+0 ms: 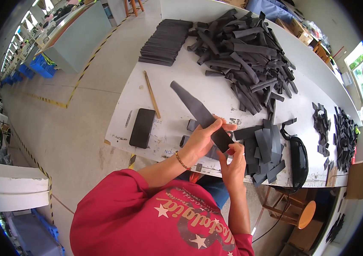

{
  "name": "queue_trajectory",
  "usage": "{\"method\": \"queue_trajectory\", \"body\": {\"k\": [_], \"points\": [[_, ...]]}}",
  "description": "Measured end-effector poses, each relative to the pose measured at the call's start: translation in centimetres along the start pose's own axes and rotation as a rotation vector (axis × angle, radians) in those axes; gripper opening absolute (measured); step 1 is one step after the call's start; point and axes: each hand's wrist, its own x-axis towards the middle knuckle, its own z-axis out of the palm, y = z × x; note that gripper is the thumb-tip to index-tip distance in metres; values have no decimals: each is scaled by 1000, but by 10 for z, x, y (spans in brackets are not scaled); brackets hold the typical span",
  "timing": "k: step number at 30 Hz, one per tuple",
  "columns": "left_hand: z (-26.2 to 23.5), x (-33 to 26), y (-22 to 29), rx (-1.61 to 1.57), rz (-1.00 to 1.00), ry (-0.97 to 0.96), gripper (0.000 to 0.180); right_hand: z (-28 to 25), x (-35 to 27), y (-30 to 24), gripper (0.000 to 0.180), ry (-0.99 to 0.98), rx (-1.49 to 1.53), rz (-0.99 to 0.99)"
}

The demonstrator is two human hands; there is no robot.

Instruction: The person is inspecting and sorting gray foam parts on a workbench in a factory setting.

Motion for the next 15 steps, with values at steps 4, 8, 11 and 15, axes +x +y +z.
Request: {"method": "queue_trajectory", "body": {"k": [4, 8, 11, 15], "points": [[1, 1, -6, 16, 26, 14, 13, 0, 8, 8, 23, -83, -81, -58], [17, -3, 17, 1, 92, 69, 26, -7, 1, 17, 21, -55, -6, -10], [32, -8, 35, 37, 164, 158, 36, -16, 4, 10, 25, -47, -12, -96], [33, -14, 28, 16, 209, 17, 34, -18, 5, 2, 21, 83, 15, -149]]}}
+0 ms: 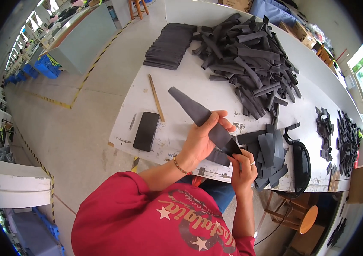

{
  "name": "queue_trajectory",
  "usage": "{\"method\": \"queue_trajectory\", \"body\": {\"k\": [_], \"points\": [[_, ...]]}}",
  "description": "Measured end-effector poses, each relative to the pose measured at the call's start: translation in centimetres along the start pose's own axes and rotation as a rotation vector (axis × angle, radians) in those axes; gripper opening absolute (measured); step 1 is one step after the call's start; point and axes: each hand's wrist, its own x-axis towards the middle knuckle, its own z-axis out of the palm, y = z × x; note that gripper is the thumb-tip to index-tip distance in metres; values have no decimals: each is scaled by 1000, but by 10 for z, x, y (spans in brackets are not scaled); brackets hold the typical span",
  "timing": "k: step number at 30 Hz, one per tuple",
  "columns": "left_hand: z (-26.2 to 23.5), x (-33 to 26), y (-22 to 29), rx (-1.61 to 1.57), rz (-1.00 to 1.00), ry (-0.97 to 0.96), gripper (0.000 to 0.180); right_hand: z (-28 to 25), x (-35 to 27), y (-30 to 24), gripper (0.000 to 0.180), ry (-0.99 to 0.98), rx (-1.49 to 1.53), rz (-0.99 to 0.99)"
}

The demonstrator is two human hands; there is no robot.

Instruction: The person is inspecting and sorting gray foam parts on a workbench in a factory setting.

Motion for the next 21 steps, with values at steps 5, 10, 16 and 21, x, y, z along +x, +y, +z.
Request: {"method": "queue_trajectory", "body": {"k": [5, 10, 16, 21], "points": [[6, -3, -9, -16, 20, -30, 31, -2, -2, -3, 19, -11, 2, 34], [8, -10, -25, -66, -34, -59, 31, 2, -2, -1, 18, -31, -12, -9], [13, -20, -28, -86, -80, 29, 31, 5, 1, -3, 17, -52, -6, -25], [11, -12, -21, -51, -129, 119, 32, 7, 2, -4, 20, -52, 13, -70]]}}
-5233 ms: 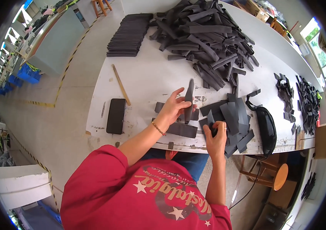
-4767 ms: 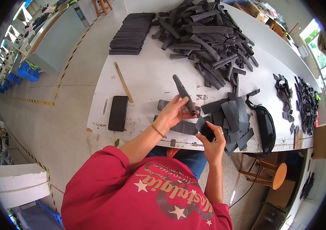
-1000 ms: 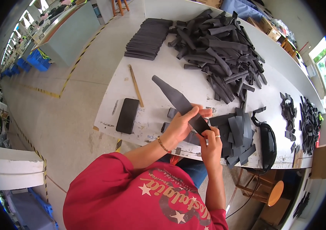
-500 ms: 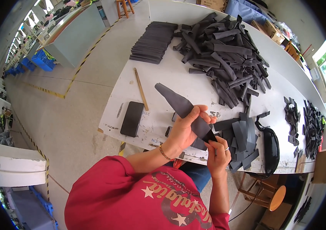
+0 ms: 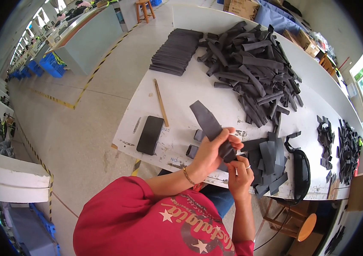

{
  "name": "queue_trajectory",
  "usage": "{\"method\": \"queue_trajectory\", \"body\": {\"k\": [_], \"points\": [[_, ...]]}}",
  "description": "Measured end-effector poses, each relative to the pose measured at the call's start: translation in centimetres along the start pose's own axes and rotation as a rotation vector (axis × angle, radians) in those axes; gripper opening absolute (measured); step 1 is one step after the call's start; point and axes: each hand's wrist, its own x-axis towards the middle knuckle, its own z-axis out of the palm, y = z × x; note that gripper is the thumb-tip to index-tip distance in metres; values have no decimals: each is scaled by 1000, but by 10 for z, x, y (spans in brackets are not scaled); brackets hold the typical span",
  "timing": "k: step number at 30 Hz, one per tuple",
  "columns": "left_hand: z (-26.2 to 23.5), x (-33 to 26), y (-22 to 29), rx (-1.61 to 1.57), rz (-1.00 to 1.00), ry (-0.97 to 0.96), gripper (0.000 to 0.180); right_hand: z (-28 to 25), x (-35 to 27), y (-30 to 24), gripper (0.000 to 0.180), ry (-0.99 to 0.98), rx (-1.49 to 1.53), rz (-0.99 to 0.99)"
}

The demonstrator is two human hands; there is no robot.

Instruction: The person is inspecting and sorting gray foam parts on a workbench in a factory setting.

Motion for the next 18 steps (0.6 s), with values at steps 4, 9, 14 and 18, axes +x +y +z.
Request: {"method": "queue_trajectory", "body": {"k": [4, 9, 14, 18], "points": [[-2, 8, 19, 67, 99, 110, 26, 3, 0, -7, 18, -11, -16, -7], [5, 16, 40, 128, 144, 180, 27, -2, -16, -7, 19, -11, -26, 43], [-4, 17, 30, 113, 130, 230, 27, 4, -21, 2, 20, 1, -32, -22], [-2, 11, 17, 113, 130, 182, 30, 8, -20, 4, 21, 3, -34, -24]]}}
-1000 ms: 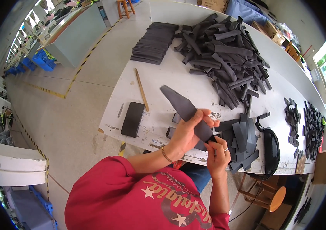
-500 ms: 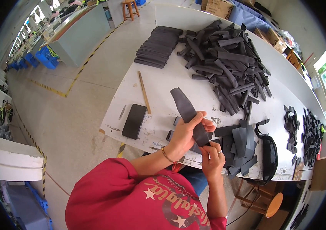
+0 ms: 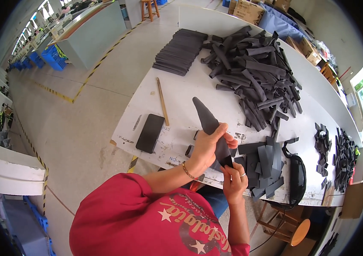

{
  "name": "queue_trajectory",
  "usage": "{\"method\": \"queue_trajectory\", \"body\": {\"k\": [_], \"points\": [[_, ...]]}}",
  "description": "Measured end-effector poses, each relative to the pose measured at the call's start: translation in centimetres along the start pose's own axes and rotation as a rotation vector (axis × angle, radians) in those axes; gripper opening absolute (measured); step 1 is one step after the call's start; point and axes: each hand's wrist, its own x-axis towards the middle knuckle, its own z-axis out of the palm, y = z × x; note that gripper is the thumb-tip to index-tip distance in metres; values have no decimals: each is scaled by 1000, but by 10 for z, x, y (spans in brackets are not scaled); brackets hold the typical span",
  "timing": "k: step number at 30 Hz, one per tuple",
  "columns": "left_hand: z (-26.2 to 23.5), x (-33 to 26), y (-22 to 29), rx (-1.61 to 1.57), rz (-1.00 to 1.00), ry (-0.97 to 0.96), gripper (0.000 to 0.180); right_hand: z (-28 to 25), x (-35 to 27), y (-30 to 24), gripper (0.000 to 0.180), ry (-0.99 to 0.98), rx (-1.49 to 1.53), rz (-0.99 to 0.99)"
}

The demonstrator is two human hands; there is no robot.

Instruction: The person is inspecting and sorting gray foam parts on a workbench in a factory setting.

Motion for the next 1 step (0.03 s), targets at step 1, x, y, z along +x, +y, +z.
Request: {"method": "queue_trajectory", "body": {"k": [1], "points": [[2, -4, -3, 6, 32, -19, 32, 0, 4, -1, 22, 1, 4, -10]]}}
